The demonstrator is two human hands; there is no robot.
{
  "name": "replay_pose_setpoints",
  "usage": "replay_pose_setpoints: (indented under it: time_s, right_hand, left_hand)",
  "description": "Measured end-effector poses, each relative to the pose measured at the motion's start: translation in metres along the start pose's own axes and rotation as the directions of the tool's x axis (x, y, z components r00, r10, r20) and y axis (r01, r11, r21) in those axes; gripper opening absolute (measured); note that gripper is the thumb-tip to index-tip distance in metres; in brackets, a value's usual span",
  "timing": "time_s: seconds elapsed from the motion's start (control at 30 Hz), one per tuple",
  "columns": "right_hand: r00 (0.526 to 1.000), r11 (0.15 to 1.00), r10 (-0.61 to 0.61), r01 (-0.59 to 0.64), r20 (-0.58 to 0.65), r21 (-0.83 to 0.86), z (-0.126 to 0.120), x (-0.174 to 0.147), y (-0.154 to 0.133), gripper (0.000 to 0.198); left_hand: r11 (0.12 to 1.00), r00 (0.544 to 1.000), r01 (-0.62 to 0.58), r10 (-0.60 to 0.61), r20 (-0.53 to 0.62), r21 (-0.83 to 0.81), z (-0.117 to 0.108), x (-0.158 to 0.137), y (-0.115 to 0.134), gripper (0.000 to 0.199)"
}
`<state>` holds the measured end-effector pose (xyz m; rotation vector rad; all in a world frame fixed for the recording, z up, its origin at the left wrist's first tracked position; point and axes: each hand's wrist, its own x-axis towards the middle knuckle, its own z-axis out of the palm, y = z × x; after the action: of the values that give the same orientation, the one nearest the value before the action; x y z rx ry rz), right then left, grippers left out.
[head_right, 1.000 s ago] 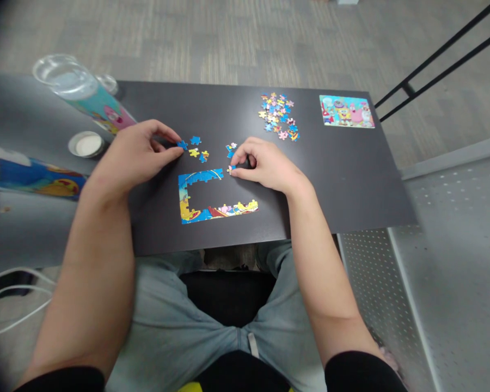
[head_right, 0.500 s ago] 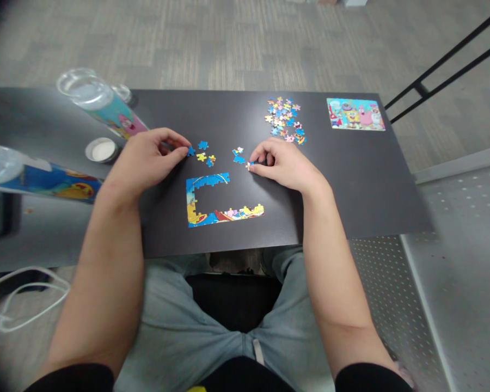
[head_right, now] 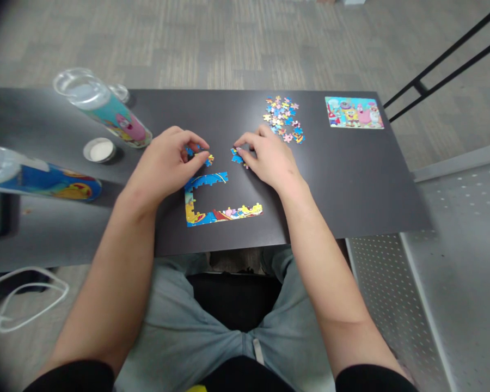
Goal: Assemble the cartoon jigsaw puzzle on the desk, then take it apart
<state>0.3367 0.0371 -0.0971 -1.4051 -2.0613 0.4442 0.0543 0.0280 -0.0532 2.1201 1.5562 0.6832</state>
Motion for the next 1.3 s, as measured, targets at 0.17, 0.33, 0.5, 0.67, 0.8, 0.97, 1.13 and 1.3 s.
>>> replay_pose_setpoints:
  time_s: [0.17,0.33,0.5,0.67,0.8,0.97,1.13,1.3]
  right_hand:
    - [0.999,0.999,0.041,-0.041,0.001,-0.026,-0.003,0.002,-0.005,0.018]
    - [1.0,0.999,0.013,-0.014,0.018,0.045,-0.01,0.003,0.0,0.012]
    - [0.998,0.995,0.018,-0.024,0.062,0.095,-0.009,0.003,0.003,0.022]
    - [0.995,0.988,0.062,-0.073,0.081,0.139,-0.01,0.006,0.005,0.018]
    - [0.992,0.972,0.073,-0.093,0.101,0.214,-0.013,0.008,0.005,0.018]
    - [0.982,0.926,0.096,-0.148,0.162,0.348,-0.019,0.006,0.001,0.011]
    - [0.952,0.89,0.053,-0.182,0.302,0.417,-0.025,-0.002,-0.013,0.027]
    - [0.952,0.92,0.002,-0.122,0.305,0.374,-0.032,-0.007,-0.014,0.018]
  left_hand:
    - [0.997,0.995,0.074,-0.074,-0.069,-0.007,-0.004,0.006,-0.019,0.012]
    - [0.997,0.996,0.069,-0.07,-0.055,-0.019,0.0,0.008,-0.018,0.011]
    - [0.998,0.999,0.036,-0.036,-0.007,-0.044,0.003,0.008,-0.008,0.011]
    - [0.998,0.999,-0.016,0.018,0.038,-0.055,0.002,0.007,-0.005,0.014]
    - [0.995,0.994,-0.069,0.074,0.077,-0.067,0.002,0.005,-0.004,0.018]
    - [0.992,0.985,-0.103,0.112,0.135,-0.068,0.003,0.003,-0.001,0.024]
    - [0.995,0.991,-0.08,0.086,0.1,-0.059,0.001,0.004,-0.006,0.018]
    - [0.998,0.996,-0.059,0.06,0.07,-0.02,-0.003,0.004,-0.01,0.018]
